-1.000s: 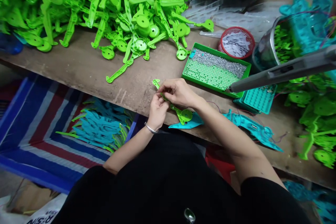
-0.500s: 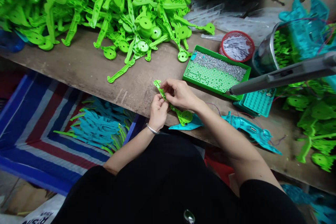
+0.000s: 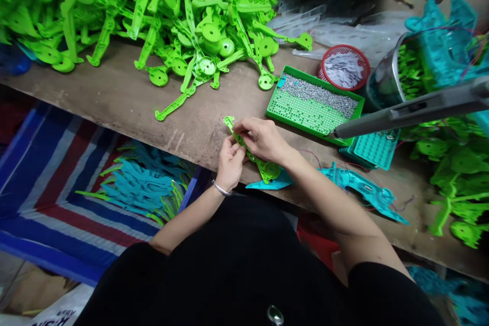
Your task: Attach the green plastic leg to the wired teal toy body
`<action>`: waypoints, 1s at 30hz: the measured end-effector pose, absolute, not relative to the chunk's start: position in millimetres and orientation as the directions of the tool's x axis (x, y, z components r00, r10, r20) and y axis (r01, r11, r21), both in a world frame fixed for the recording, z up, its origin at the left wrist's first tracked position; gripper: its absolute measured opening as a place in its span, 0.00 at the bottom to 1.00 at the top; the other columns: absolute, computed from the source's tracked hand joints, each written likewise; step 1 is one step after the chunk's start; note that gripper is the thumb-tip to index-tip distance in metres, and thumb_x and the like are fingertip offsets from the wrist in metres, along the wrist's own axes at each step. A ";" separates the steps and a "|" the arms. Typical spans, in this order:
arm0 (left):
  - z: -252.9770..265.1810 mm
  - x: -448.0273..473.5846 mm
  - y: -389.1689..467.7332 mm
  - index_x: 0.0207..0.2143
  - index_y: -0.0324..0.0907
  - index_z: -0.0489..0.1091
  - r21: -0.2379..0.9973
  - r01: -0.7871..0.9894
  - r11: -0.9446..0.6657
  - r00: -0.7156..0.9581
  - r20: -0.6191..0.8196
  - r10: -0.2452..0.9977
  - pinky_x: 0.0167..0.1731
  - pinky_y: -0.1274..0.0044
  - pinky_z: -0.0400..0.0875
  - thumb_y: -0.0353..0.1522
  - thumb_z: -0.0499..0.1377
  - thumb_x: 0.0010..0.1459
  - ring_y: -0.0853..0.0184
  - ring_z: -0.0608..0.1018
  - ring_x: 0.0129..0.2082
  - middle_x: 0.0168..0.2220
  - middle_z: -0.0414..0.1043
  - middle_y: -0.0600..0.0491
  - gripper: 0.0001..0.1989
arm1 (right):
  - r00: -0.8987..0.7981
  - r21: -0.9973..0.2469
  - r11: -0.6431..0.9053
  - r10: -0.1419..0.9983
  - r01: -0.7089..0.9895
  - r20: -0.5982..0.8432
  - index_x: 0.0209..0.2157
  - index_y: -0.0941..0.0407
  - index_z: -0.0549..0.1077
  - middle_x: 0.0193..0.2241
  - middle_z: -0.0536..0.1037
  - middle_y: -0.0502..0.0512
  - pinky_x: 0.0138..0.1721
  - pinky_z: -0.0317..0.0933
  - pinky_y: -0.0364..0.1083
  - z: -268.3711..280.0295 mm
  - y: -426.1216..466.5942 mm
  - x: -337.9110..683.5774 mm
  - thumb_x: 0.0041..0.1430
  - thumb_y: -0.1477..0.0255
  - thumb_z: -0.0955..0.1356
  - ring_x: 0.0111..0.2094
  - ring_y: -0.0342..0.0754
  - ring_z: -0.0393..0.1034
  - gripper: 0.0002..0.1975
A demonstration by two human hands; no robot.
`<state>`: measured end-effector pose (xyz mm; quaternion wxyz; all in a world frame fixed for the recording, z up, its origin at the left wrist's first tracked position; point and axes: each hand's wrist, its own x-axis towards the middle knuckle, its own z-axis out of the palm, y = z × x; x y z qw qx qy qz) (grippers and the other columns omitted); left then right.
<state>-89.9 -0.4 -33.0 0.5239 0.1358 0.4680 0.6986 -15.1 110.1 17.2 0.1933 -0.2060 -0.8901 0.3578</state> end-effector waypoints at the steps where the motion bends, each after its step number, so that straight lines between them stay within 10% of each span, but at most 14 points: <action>1: -32.9 -90.0 -0.5 0.43 0.46 0.61 0.799 -0.602 -0.011 -0.413 -0.299 0.860 0.41 0.74 0.78 0.36 0.66 0.54 0.68 0.81 0.35 0.33 0.77 0.58 0.19 | -0.832 -0.719 0.655 0.517 0.233 0.201 0.41 0.58 0.73 0.36 0.80 0.55 0.40 0.65 0.44 16.4 109.3 -15.2 0.59 0.80 0.63 0.37 0.44 0.73 0.11; 30: -32.0 -89.6 -0.3 0.42 0.45 0.61 0.799 -0.601 -0.002 -0.411 -0.307 0.858 0.38 0.77 0.78 0.38 0.67 0.54 0.69 0.82 0.36 0.39 0.80 0.55 0.19 | -0.737 -0.781 0.553 0.650 0.290 0.186 0.40 0.58 0.73 0.35 0.82 0.54 0.39 0.67 0.43 17.6 100.5 -10.9 0.56 0.80 0.65 0.35 0.44 0.77 0.10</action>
